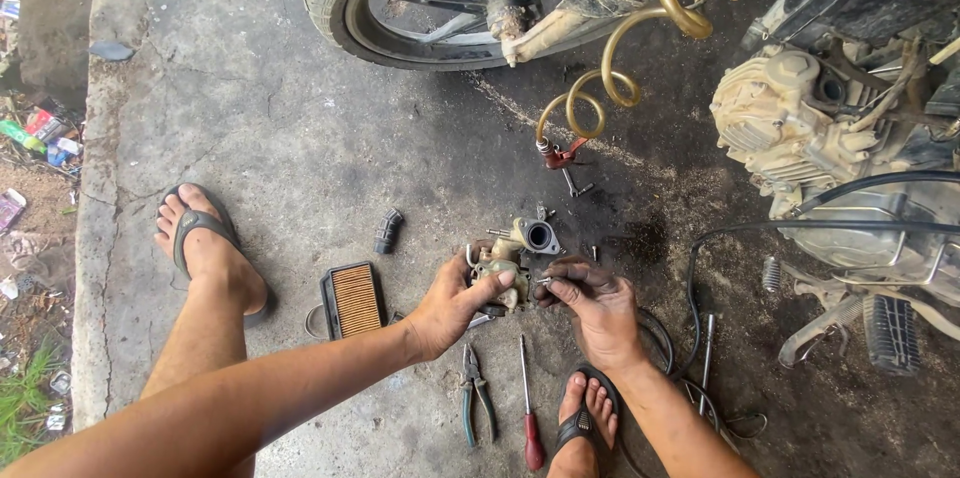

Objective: The person disassembles a motorcycle carburetor using a screwdriver and pliers. They remove the top cover, extract the float and needle, and then reassemble the unit by placing the float back inside and securing the cover.

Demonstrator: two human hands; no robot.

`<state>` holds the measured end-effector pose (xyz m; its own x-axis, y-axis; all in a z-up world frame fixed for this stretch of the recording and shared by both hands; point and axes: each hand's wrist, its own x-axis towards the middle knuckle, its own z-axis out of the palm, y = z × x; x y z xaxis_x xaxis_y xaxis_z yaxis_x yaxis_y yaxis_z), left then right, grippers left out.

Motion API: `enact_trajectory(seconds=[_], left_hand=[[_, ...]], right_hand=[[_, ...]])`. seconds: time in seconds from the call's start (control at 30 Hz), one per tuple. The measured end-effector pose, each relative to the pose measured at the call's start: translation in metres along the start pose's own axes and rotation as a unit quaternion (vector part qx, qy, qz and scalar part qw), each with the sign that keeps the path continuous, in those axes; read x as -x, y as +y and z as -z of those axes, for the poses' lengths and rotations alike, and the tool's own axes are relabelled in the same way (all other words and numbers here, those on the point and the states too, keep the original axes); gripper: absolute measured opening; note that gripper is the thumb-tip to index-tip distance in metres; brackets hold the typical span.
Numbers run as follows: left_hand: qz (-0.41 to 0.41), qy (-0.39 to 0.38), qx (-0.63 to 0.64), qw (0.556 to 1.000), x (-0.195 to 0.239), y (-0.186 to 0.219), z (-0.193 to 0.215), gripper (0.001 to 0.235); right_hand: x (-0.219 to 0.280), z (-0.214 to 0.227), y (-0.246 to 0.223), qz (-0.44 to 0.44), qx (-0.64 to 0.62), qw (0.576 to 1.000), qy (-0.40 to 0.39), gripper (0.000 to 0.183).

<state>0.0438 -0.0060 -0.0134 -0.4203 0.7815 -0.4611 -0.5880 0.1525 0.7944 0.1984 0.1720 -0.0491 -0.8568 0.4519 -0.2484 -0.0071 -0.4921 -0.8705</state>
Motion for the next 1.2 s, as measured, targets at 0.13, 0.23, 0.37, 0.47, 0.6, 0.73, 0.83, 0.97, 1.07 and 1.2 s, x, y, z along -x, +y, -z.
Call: enact_trajectory(seconds=[0.13,0.23,0.37,0.47,0.6,0.73,0.83,0.97,1.07,1.2], left_hand=[[0.001,0.008,-0.017,1.000,0.001,0.001,-0.002,0.059],[-0.013,-0.009,-0.019,1.000,0.003,0.002,-0.002,0.058],[-0.011,-0.020,-0.032,0.999,0.002,-0.001,-0.002,0.060],[-0.007,-0.021,-0.047,0.999,0.003,0.003,-0.002,0.061],[-0.008,-0.028,-0.063,0.998,0.006,0.004,-0.002,0.061],[0.008,-0.030,-0.051,0.998,0.003,-0.005,0.001,0.063],[-0.035,-0.053,-0.082,0.995,0.001,-0.008,0.003,0.067],[-0.010,-0.044,-0.120,0.992,0.003,-0.003,0.001,0.072],[0.027,-0.041,-0.114,0.992,0.004,-0.008,0.004,0.072],[0.026,-0.043,-0.096,0.994,0.004,-0.012,0.004,0.071]], right_hand=[[-0.001,-0.002,0.002,0.043,0.040,0.998,0.007,0.018],[0.001,-0.007,-0.002,0.071,0.140,0.988,0.007,0.017],[0.002,-0.011,-0.006,0.082,0.189,0.978,0.021,0.019],[0.005,-0.024,-0.023,0.127,0.280,0.952,-0.011,0.020],[0.009,-0.041,-0.051,0.162,0.447,0.879,-0.051,0.025],[0.006,-0.037,-0.047,0.221,0.489,0.840,-0.077,0.028],[0.002,-0.017,-0.027,0.091,0.315,0.942,-0.069,0.022],[0.000,-0.009,-0.022,-0.133,0.145,0.980,0.027,0.025],[-0.001,-0.005,-0.019,-0.165,0.121,0.978,0.030,0.023],[0.000,0.003,-0.029,-0.159,0.125,0.979,0.039,0.021]])
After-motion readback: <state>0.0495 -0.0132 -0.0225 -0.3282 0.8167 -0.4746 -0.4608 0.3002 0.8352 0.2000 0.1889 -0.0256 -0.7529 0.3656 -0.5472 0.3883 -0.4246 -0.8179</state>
